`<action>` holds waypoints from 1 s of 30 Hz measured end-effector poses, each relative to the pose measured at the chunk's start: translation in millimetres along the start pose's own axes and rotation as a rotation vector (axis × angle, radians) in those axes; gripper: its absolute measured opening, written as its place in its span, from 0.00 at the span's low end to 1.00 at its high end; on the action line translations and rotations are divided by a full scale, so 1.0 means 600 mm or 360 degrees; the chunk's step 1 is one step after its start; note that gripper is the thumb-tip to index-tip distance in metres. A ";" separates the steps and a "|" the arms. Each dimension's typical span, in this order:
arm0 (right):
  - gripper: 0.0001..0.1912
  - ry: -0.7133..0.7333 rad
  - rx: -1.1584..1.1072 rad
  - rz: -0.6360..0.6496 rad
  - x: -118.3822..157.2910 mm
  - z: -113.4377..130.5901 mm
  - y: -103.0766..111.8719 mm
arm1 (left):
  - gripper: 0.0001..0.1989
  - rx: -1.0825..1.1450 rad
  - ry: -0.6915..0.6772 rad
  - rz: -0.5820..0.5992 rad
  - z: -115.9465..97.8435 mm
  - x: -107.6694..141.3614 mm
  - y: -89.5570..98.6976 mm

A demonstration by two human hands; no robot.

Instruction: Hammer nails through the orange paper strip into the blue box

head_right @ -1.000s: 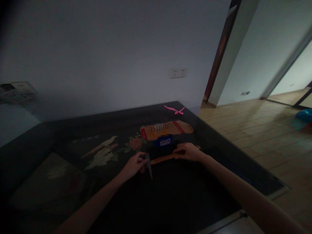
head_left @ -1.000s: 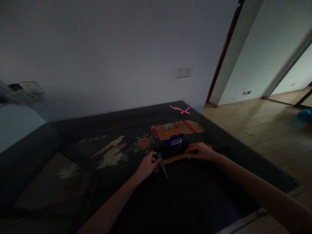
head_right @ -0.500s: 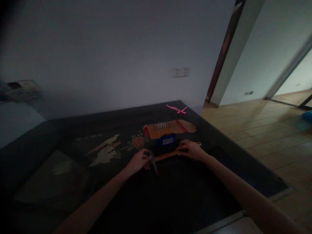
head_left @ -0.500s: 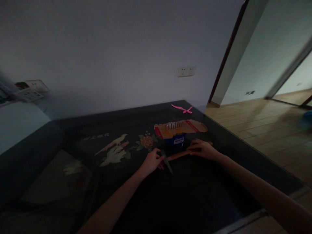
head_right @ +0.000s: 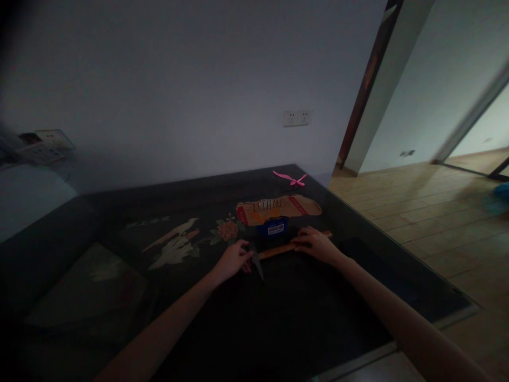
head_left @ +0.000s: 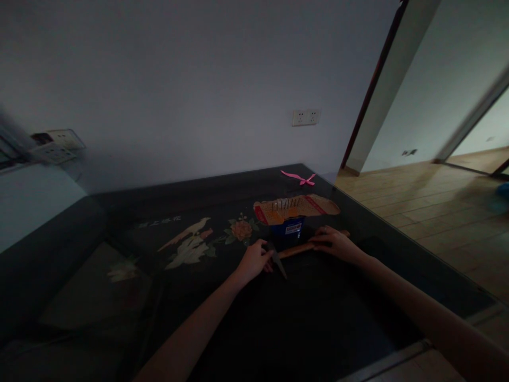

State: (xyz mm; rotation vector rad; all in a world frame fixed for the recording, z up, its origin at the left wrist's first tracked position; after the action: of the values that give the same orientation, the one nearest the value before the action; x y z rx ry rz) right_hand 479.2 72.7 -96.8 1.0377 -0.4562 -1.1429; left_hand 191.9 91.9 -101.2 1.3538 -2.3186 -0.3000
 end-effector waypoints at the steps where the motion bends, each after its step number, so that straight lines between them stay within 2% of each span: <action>1: 0.19 -0.0002 0.0008 -0.0006 0.001 0.000 0.000 | 0.12 -0.0006 -0.0006 -0.0004 -0.001 0.000 -0.001; 18: 0.18 -0.0001 0.0084 -0.0090 0.012 0.007 -0.004 | 0.25 -0.0108 -0.0031 0.0014 -0.005 0.004 -0.005; 25: 0.18 -0.0027 0.0016 -0.0223 0.017 0.028 0.005 | 0.28 -0.0114 -0.0072 0.0008 -0.009 0.016 0.001; 28: 0.19 -0.0027 -0.0084 -0.0364 0.018 0.062 0.024 | 0.23 -0.0205 -0.0203 -0.0138 -0.019 0.044 0.025; 30: 0.17 -0.0007 -0.0199 -0.0456 0.016 0.099 0.032 | 0.13 -0.0352 -0.0403 -0.0311 -0.029 0.077 0.045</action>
State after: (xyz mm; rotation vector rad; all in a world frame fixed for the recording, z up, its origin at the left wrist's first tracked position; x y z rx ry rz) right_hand 447.8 39.0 -53.1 1.0122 -0.2395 -1.4094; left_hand 159.3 65.8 -63.2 1.5023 -2.2667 -0.8071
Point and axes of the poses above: each hand's wrist, its own x-axis away from the middle knuckle, its own y-axis out of the back of the hand, z = x × y, the point moved 3 cm from there along -x, towards the middle knuckle, and after that the axes turned 9 degrees about -x, right-handed, at the moved point
